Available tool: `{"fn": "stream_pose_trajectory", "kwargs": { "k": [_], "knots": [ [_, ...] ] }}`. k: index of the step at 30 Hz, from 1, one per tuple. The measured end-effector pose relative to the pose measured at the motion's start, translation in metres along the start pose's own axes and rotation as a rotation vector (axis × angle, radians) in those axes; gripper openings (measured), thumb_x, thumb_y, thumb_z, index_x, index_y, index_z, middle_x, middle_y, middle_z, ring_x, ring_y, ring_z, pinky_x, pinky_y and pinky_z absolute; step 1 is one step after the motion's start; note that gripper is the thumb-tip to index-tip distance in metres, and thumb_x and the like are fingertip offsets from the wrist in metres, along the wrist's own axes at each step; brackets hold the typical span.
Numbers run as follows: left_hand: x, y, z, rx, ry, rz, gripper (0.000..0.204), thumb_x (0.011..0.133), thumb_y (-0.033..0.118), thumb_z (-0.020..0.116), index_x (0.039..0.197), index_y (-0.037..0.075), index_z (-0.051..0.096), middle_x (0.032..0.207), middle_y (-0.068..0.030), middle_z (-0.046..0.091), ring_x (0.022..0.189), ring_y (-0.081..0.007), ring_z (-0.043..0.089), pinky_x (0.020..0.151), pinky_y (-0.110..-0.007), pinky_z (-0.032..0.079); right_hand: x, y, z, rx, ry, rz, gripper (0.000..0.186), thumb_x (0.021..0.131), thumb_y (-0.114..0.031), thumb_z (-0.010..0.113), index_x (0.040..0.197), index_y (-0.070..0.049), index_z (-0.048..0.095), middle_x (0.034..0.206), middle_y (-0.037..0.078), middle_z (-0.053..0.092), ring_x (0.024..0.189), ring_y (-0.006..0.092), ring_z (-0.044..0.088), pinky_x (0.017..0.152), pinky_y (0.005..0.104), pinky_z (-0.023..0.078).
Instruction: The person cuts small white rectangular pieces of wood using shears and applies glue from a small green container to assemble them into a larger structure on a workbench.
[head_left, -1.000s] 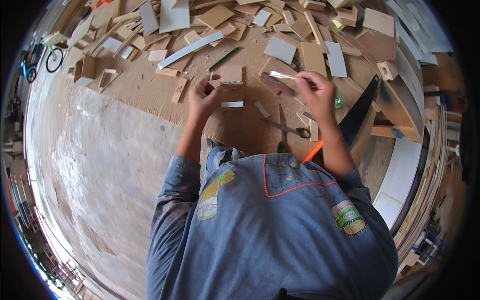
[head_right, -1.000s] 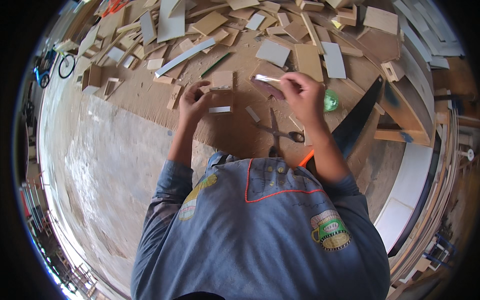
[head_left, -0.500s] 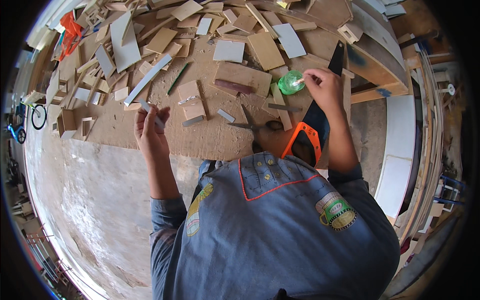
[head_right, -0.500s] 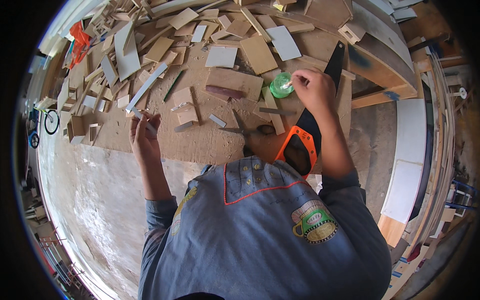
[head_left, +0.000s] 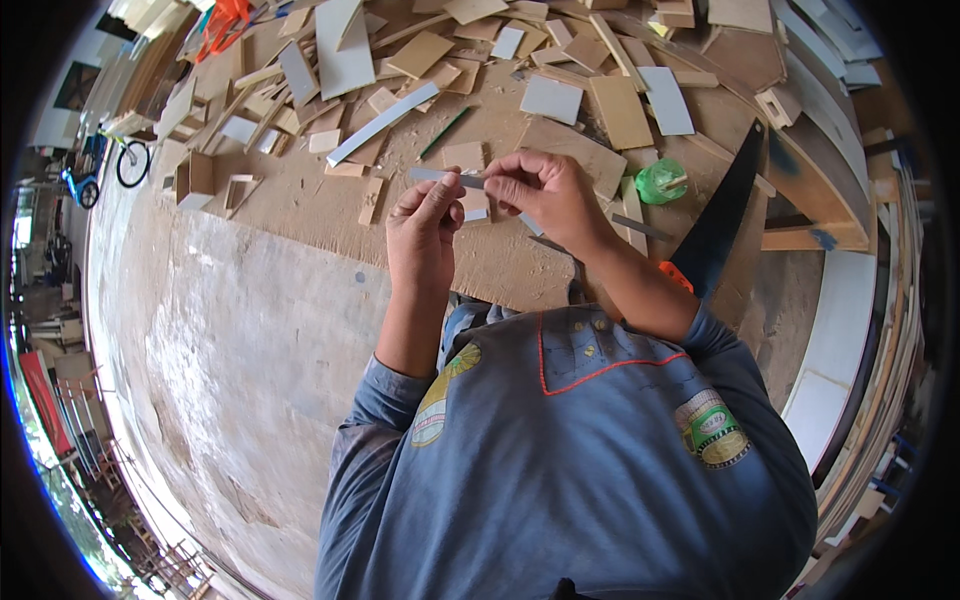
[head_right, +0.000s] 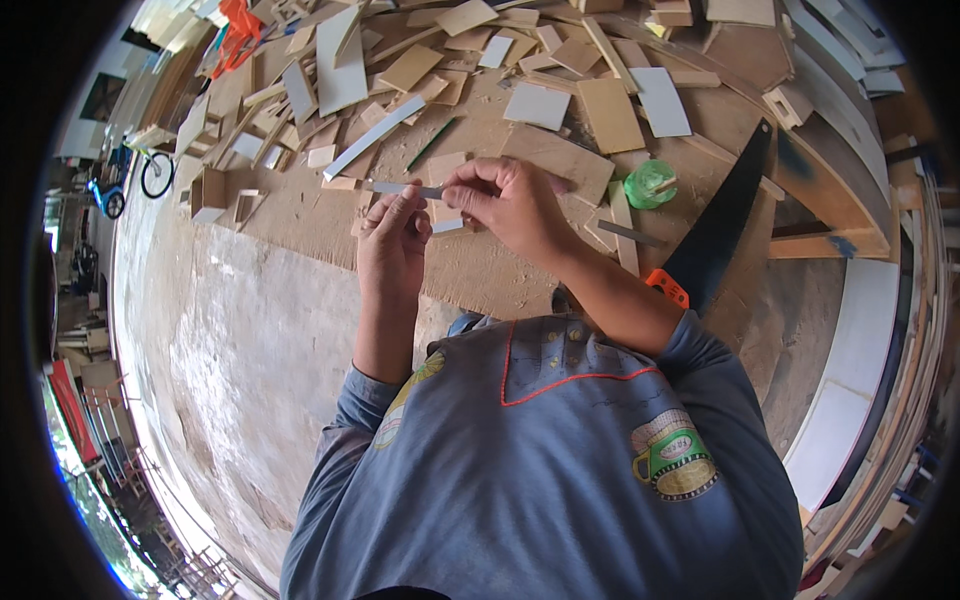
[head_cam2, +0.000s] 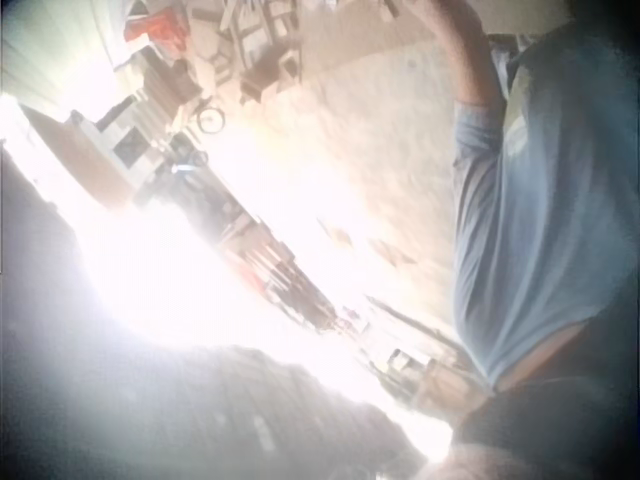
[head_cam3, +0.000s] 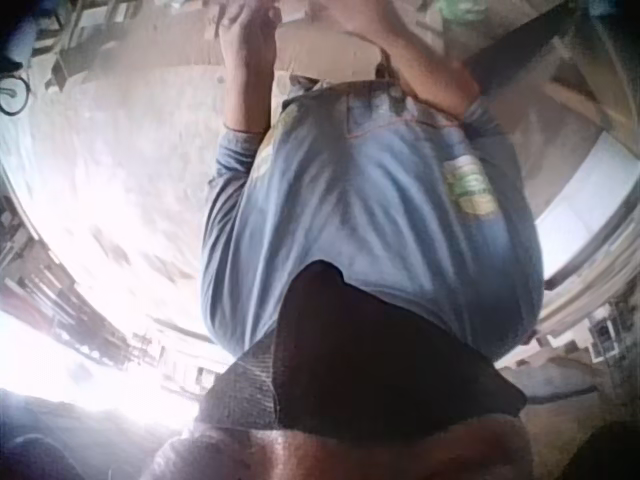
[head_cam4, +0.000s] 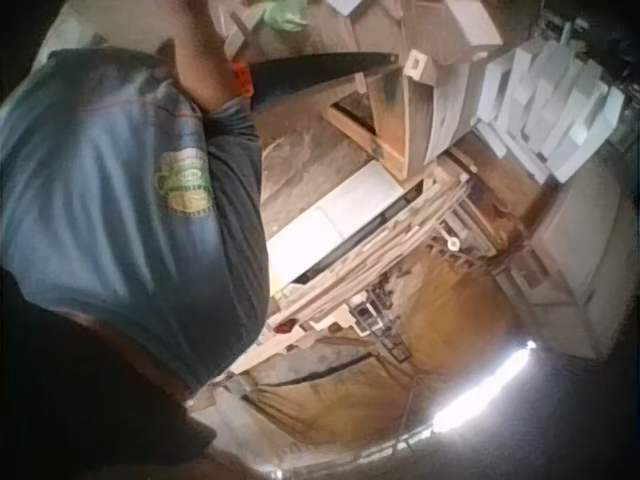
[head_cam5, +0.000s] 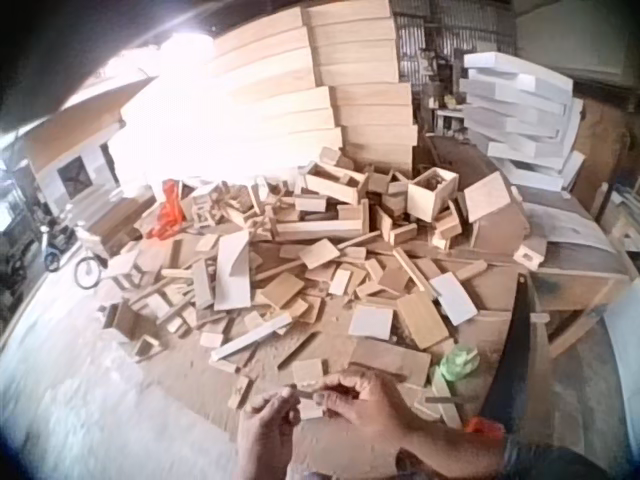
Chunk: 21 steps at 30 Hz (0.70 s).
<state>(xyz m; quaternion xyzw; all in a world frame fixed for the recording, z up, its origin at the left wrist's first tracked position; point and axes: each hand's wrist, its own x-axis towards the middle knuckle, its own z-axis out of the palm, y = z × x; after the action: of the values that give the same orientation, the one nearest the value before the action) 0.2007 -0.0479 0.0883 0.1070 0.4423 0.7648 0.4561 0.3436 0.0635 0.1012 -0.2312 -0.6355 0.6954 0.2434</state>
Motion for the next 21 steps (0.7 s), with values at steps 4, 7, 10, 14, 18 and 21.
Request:
{"fn": "stream_pose_trajectory", "kwargs": {
  "k": [4,7,10,14,18,21],
  "knots": [
    [0.008,-0.001,-0.033,0.22,0.105,0.232,0.022,0.094,0.015,0.066,0.111,0.001,0.069,0.085,-0.0026,0.068,0.066,-0.0065,0.057,0.059,-0.02,0.044,0.029,0.024,-0.014,-0.113,0.041,0.051,0.013,0.095,-0.014,0.067,0.1,-0.003,0.07,0.075,-0.002,0.064,0.062,0.0032,0.055,0.058,0.0193,0.048],
    [0.023,-0.002,-0.066,0.463,0.225,0.307,0.022,0.095,0.014,0.064,0.113,0.001,0.07,0.089,-0.0005,0.067,0.073,-0.0061,0.057,0.066,-0.021,0.046,0.043,0.038,-0.027,-0.158,0.074,0.233,0.013,0.095,-0.015,0.066,0.098,-0.003,0.07,0.076,-0.003,0.063,0.062,0.0025,0.054,0.058,0.0188,0.049],
    [0.037,-0.013,-0.088,0.666,0.225,0.336,0.019,0.094,0.013,0.065,0.106,0.0,0.073,0.09,-0.0009,0.067,0.076,-0.0065,0.058,0.07,-0.022,0.047,0.051,0.052,-0.029,-0.201,0.06,0.287,0.013,0.095,-0.015,0.065,0.098,-0.003,0.069,0.076,-0.004,0.062,0.063,0.002,0.054,0.058,0.0185,0.049],
    [0.052,-0.03,-0.099,0.88,0.124,0.336,0.019,0.093,0.011,0.065,0.106,0.001,0.074,0.087,0.0008,0.066,0.072,-0.0048,0.055,0.065,-0.021,0.046,0.053,0.065,-0.027,-0.236,0.077,0.324,0.012,0.094,-0.014,0.066,0.097,-0.004,0.07,0.076,-0.004,0.062,0.063,0.002,0.054,0.057,0.0187,0.049],
    [0.052,-0.036,-0.083,0.687,0.085,0.18,0.021,0.093,0.013,0.066,0.107,0.001,0.074,0.081,0.0032,0.062,0.069,-0.0039,0.053,0.063,-0.02,0.044,0.052,0.07,-0.026,-0.226,0.093,0.304,0.013,0.094,-0.015,0.066,0.097,-0.003,0.07,0.076,-0.003,0.062,0.063,0.0024,0.055,0.057,0.0187,0.049],
    [0.055,-0.041,-0.082,0.647,0.055,0.158,0.021,0.094,0.014,0.066,0.107,0.001,0.074,0.079,0.0035,0.062,0.069,-0.0033,0.052,0.061,-0.02,0.042,0.052,0.072,-0.026,-0.289,0.112,0.259,0.014,0.093,-0.016,0.067,0.096,-0.002,0.071,0.074,-0.002,0.064,0.06,0.0033,0.056,0.055,0.0198,0.049]
  ]
}}
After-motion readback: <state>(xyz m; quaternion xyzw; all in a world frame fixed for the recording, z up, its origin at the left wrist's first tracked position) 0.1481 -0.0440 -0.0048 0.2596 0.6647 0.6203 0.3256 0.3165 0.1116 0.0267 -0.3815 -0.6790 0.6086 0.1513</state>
